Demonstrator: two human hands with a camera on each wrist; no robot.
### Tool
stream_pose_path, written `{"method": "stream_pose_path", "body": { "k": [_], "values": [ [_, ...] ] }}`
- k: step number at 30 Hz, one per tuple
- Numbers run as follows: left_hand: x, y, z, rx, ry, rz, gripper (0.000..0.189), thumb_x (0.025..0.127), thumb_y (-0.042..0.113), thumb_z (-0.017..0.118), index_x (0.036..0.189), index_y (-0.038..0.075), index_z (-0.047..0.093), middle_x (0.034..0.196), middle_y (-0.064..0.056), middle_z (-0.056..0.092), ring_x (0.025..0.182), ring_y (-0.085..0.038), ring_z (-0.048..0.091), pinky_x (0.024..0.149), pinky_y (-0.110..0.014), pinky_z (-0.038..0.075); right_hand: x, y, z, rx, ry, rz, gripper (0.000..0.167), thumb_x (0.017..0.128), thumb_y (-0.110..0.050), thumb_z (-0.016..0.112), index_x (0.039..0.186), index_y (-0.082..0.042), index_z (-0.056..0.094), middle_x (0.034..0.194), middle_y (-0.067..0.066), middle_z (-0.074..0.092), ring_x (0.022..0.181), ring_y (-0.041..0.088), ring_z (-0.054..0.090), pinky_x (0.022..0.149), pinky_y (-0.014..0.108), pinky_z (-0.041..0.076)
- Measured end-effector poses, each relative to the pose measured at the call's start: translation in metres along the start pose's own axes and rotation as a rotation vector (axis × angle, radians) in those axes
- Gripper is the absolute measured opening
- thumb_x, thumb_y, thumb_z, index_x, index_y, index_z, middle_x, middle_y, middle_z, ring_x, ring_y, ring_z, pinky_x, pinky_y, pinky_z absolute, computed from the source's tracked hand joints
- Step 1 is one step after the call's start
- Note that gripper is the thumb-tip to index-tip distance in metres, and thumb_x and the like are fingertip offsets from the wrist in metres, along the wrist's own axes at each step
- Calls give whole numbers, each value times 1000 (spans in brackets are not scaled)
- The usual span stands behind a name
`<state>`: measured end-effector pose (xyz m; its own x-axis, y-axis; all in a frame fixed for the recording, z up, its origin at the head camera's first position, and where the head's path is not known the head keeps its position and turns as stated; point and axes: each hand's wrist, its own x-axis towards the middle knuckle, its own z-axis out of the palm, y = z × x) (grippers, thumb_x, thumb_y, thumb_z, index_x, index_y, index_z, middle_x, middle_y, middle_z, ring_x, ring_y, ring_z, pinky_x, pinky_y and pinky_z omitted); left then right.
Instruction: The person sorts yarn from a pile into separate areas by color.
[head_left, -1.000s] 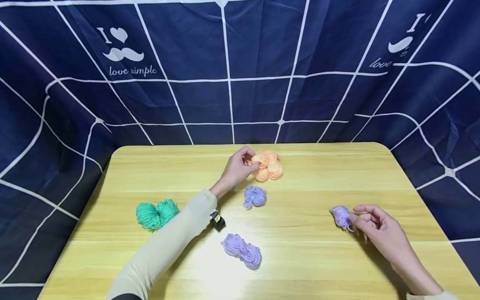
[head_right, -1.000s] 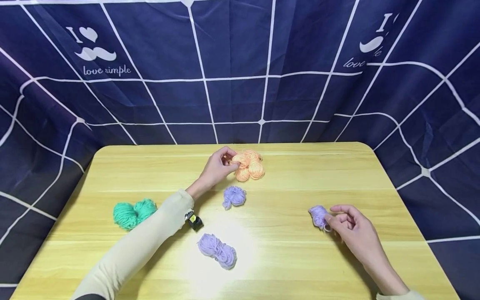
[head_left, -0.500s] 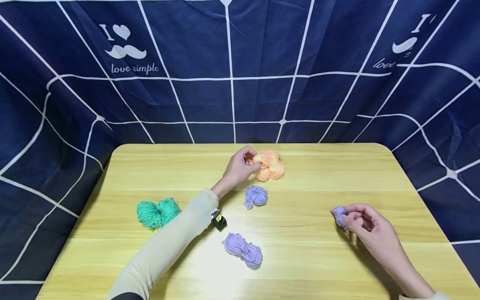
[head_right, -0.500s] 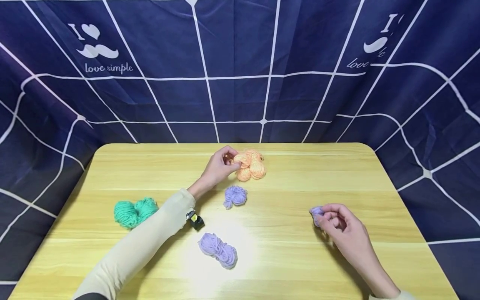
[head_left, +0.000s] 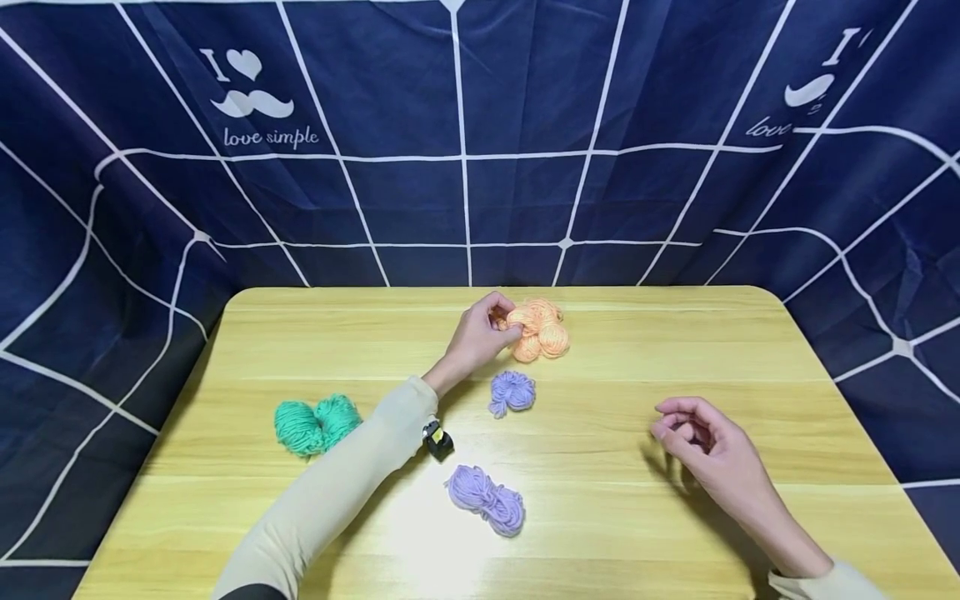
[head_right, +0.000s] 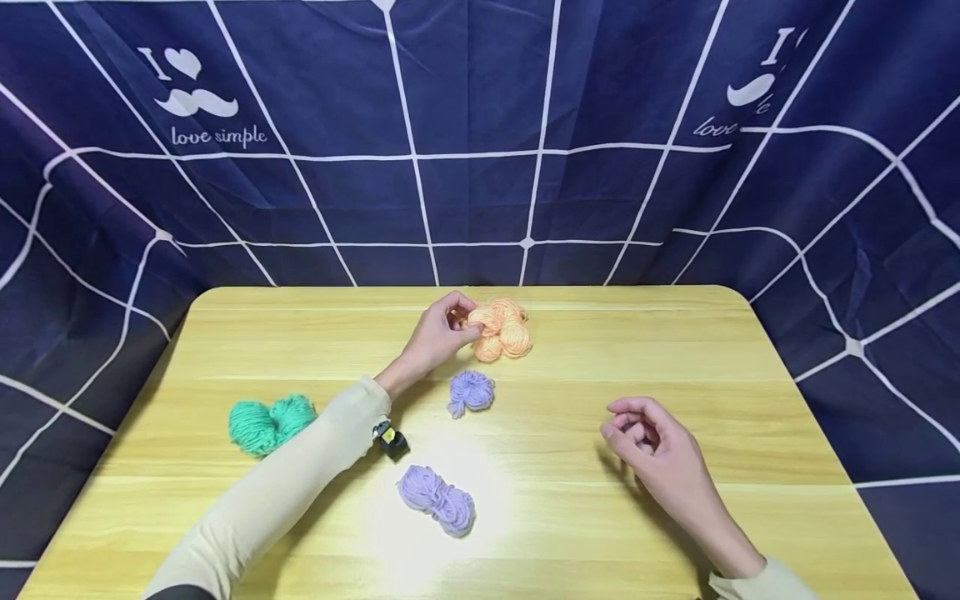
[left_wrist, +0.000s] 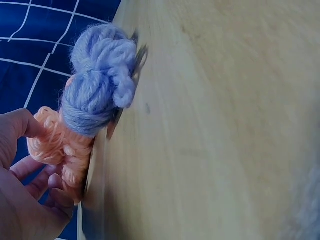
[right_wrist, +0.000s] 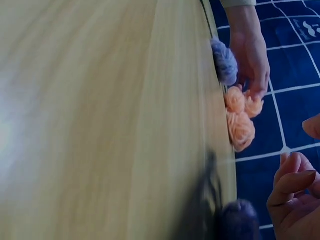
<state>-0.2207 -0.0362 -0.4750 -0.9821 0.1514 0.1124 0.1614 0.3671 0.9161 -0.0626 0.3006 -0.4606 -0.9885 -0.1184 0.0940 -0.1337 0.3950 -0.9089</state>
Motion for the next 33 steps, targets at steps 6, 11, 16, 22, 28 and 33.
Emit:
{"method": "stream_pose_path", "body": {
  "k": [6, 11, 16, 22, 28, 33],
  "values": [
    [1, 0, 2, -10, -6, 11, 27, 92, 5, 82, 116, 8, 69, 103, -10, 66, 82, -15, 54, 72, -26, 48, 7, -7, 9, -32, -1, -6, 26, 104, -5, 73, 127, 2, 64, 100, 5, 73, 65, 18, 60, 45, 33, 46],
    [1, -1, 4, -18, -13, 8, 28, 92, 4, 82, 117, 7, 68, 105, -13, 66, 83, -15, 54, 72, -25, 48, 13, -12, 15, -41, -14, -14, 29, 104, -7, 74, 129, 3, 64, 102, 5, 73, 71, 19, 64, 50, 31, 47],
    [2, -2, 4, -19, -6, 7, 28, 92, 4, 82, 116, 7, 69, 105, -13, 66, 82, -15, 54, 72, -25, 48, 18, -16, 25, -10, -48, -10, 31, 103, -9, 75, 129, 4, 63, 104, 10, 72, 68, 21, 62, 49, 31, 48],
    [2, 0, 5, -8, -2, -1, 27, 92, 5, 82, 116, 8, 69, 105, -11, 66, 84, -15, 55, 73, -25, 48, 21, -18, 38, 9, -77, -9, 30, 103, -9, 76, 129, 3, 64, 106, 13, 70, 73, 17, 64, 61, 27, 51],
    [2, 0, 6, -4, 1, 0, 27, 92, 5, 82, 116, 9, 69, 106, -10, 66, 85, -15, 55, 74, -26, 48, 24, -19, 50, 37, -125, -1, 32, 102, -10, 76, 129, 3, 64, 106, 14, 68, 72, 20, 64, 66, 27, 53],
    [3, 0, 6, 8, 2, 5, 27, 92, 6, 82, 116, 9, 69, 105, -6, 66, 85, -15, 54, 75, -27, 47, 29, -22, 57, 15, -150, 12, 35, 101, -13, 79, 129, 2, 65, 104, 12, 69, 71, 21, 64, 61, 28, 52]
  ]
}}
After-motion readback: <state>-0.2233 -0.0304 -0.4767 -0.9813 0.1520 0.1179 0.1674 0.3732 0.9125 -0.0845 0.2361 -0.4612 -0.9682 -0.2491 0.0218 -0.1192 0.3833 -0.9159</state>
